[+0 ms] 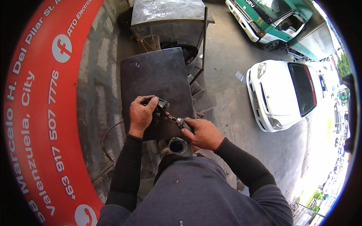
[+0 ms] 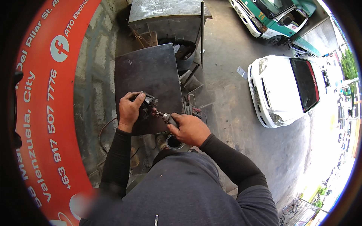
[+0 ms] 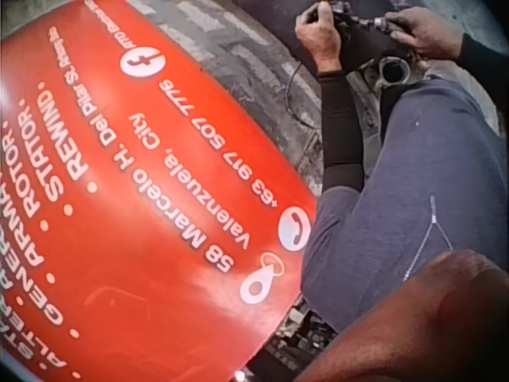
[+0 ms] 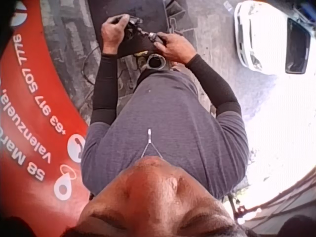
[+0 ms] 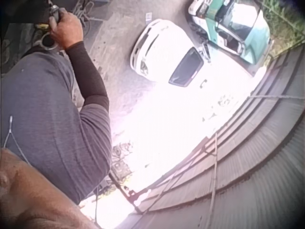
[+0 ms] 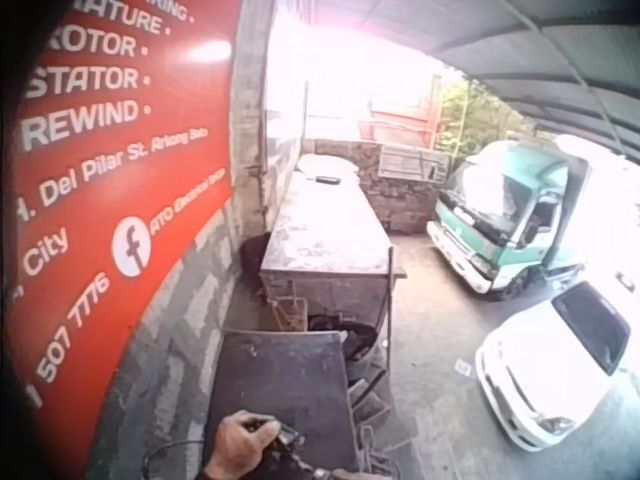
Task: The person uses a soldering iron to work on a small electrical component held in the left hand. The person repeatedly applies the soldering iron to the component's terminals while standing at a workbench.
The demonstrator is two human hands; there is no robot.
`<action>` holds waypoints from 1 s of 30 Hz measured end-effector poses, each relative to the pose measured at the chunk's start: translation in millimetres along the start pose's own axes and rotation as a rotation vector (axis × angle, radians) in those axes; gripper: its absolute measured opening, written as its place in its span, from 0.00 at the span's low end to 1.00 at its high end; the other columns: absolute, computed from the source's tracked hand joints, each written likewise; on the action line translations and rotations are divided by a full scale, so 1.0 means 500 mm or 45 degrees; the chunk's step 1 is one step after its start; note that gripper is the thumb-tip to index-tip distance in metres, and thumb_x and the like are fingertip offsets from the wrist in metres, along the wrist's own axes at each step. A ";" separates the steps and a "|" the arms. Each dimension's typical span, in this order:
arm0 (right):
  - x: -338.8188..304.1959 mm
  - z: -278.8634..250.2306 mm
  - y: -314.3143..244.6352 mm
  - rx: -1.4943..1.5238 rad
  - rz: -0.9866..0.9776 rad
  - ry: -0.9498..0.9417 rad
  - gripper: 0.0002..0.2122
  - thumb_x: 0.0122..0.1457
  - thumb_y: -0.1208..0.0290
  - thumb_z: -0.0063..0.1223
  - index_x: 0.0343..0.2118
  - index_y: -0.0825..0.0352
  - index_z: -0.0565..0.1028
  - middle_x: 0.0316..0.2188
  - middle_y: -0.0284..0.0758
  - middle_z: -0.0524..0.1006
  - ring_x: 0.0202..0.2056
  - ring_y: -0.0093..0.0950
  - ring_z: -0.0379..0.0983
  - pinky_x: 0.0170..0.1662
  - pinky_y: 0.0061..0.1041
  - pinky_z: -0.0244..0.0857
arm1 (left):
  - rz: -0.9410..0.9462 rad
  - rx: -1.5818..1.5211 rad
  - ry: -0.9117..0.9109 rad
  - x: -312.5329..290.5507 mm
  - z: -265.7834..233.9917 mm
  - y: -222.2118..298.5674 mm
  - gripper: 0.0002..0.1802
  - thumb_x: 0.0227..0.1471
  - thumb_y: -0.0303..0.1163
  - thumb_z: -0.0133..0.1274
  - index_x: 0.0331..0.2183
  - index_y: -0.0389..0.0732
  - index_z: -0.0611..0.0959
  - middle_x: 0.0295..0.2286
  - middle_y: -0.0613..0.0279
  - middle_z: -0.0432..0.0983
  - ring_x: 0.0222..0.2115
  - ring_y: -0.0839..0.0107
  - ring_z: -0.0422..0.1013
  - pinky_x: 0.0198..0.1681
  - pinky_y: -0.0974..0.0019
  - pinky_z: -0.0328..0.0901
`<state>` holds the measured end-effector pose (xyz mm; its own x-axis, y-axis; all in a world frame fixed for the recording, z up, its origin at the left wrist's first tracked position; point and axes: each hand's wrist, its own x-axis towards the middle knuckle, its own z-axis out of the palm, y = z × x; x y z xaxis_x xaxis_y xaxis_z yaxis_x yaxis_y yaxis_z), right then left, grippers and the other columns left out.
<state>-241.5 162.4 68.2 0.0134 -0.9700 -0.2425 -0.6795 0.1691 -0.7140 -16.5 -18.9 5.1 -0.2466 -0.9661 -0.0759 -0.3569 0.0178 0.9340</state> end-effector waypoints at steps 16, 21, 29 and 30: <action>0.000 -0.013 0.007 0.044 0.036 -0.056 0.19 0.76 0.57 0.61 0.56 0.69 0.83 0.40 0.54 0.87 0.44 0.58 0.85 0.49 0.51 0.78 | 0.060 -0.030 0.013 -0.007 -0.006 -0.012 0.24 0.65 0.45 0.75 0.47 0.32 0.95 0.41 0.54 0.92 0.43 0.65 0.87 0.51 0.62 0.77; -0.005 -0.008 0.007 0.042 -0.002 -0.030 0.19 0.75 0.56 0.61 0.52 0.70 0.83 0.39 0.54 0.87 0.43 0.57 0.85 0.49 0.53 0.78 | 0.085 -0.039 0.008 -0.010 -0.007 -0.008 0.23 0.66 0.44 0.75 0.47 0.32 0.95 0.41 0.54 0.92 0.43 0.65 0.87 0.51 0.63 0.77; -0.007 -0.014 0.003 0.014 -0.010 -0.037 0.19 0.76 0.56 0.61 0.52 0.70 0.83 0.37 0.53 0.87 0.42 0.57 0.85 0.48 0.53 0.78 | 0.077 -0.058 0.013 -0.009 -0.007 -0.015 0.23 0.66 0.43 0.75 0.47 0.31 0.95 0.41 0.54 0.92 0.43 0.65 0.87 0.50 0.63 0.77; -0.008 -0.014 0.004 0.009 0.005 -0.036 0.19 0.76 0.55 0.62 0.52 0.70 0.83 0.37 0.53 0.87 0.42 0.57 0.85 0.48 0.53 0.78 | 0.071 -0.071 0.015 -0.010 -0.007 -0.014 0.23 0.66 0.43 0.75 0.47 0.31 0.95 0.41 0.54 0.92 0.42 0.65 0.87 0.50 0.63 0.77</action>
<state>-247.9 165.3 72.4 0.0314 -0.9640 -0.2641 -0.6745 0.1745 -0.7173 -9.7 -14.9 0.2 -0.2544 -0.9669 -0.0193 -0.2918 0.0577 0.9547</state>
